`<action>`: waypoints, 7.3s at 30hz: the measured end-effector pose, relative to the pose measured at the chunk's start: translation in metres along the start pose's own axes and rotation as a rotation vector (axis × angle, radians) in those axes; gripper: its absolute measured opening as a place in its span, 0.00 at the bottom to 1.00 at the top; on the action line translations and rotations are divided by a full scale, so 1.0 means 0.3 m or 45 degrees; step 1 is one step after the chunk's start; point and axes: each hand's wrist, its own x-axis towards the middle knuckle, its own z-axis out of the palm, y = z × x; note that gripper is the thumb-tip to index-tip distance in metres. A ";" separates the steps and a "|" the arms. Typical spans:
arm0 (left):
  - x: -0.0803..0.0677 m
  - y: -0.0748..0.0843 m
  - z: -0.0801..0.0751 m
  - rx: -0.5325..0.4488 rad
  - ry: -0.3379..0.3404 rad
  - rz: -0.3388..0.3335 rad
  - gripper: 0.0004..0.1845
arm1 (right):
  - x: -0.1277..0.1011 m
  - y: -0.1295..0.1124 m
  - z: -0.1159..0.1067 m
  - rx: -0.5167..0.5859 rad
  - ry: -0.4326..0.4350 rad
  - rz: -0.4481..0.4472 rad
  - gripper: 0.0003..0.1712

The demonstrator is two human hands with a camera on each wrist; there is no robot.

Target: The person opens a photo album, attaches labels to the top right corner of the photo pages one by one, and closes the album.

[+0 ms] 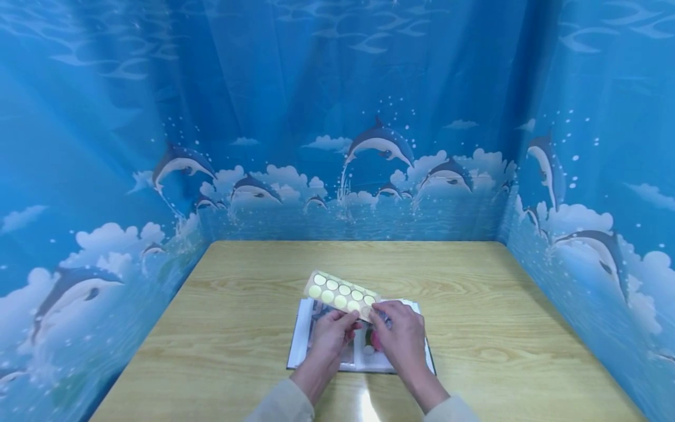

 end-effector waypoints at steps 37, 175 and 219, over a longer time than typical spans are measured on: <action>-0.003 -0.009 0.022 0.305 0.043 0.185 0.09 | -0.011 -0.025 0.007 0.002 -0.152 0.171 0.02; 0.099 0.058 -0.352 0.896 0.434 0.436 0.32 | -0.005 0.127 -0.049 0.510 -0.281 0.861 0.13; 0.034 -0.113 -0.030 2.085 -0.418 0.657 0.38 | 0.020 0.206 -0.071 0.393 -0.274 0.811 0.14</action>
